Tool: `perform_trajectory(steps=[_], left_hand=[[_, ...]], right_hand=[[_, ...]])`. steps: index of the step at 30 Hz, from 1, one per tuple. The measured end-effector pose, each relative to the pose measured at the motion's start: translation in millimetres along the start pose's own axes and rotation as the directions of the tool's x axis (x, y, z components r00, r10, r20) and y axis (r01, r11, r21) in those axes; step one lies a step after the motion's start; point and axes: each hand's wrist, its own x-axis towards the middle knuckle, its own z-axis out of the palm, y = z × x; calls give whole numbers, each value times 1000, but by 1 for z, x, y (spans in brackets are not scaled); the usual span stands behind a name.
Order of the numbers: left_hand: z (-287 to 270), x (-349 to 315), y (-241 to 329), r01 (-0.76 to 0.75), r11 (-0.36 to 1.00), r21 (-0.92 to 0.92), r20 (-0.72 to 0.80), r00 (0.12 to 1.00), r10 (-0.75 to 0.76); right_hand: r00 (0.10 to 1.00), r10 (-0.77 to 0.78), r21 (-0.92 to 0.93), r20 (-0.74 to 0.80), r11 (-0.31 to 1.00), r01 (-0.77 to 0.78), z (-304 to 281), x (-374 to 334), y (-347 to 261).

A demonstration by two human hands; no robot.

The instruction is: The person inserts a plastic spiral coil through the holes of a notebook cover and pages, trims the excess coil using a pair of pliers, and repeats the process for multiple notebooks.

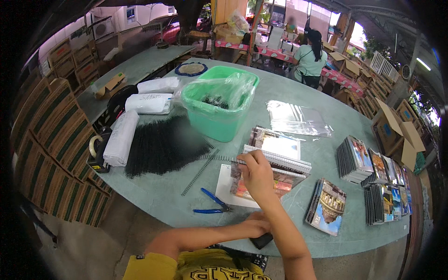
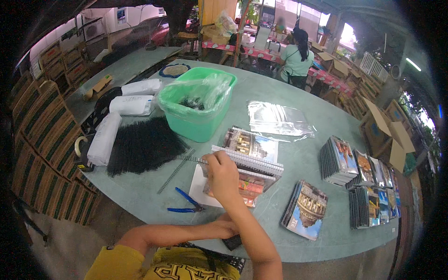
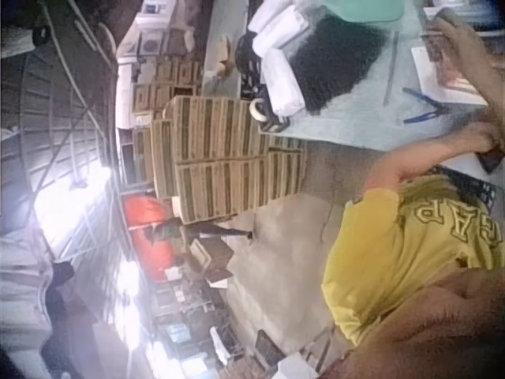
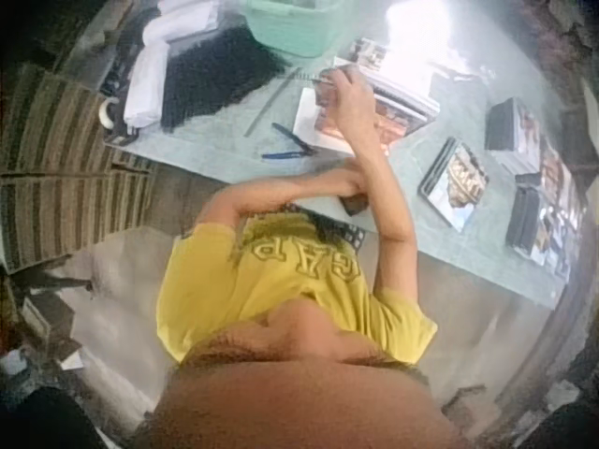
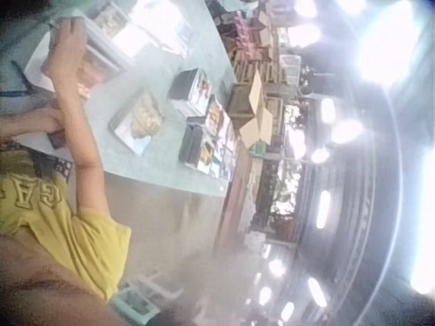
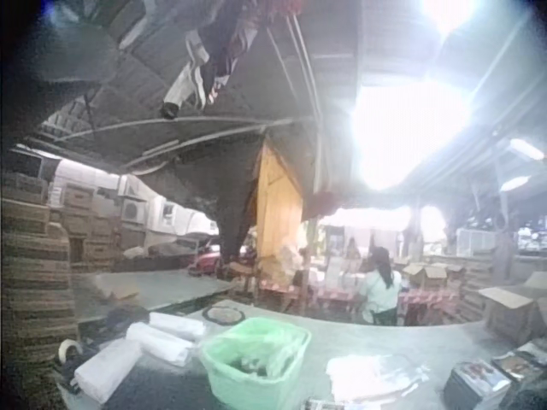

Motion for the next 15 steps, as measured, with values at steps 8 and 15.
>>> perform_trajectory(steps=[8, 15], left_hand=[[-162, 1, 151, 342, 742, 577, -673, 714, 194], [-186, -3, 134, 224, 640, 735, -669, 396, 629]], right_hand=[[980, 189, -202, 65, 964, -172, -72, -32, 44], [988, 152, -191, 23, 971, -145, -63, -24, 34]])
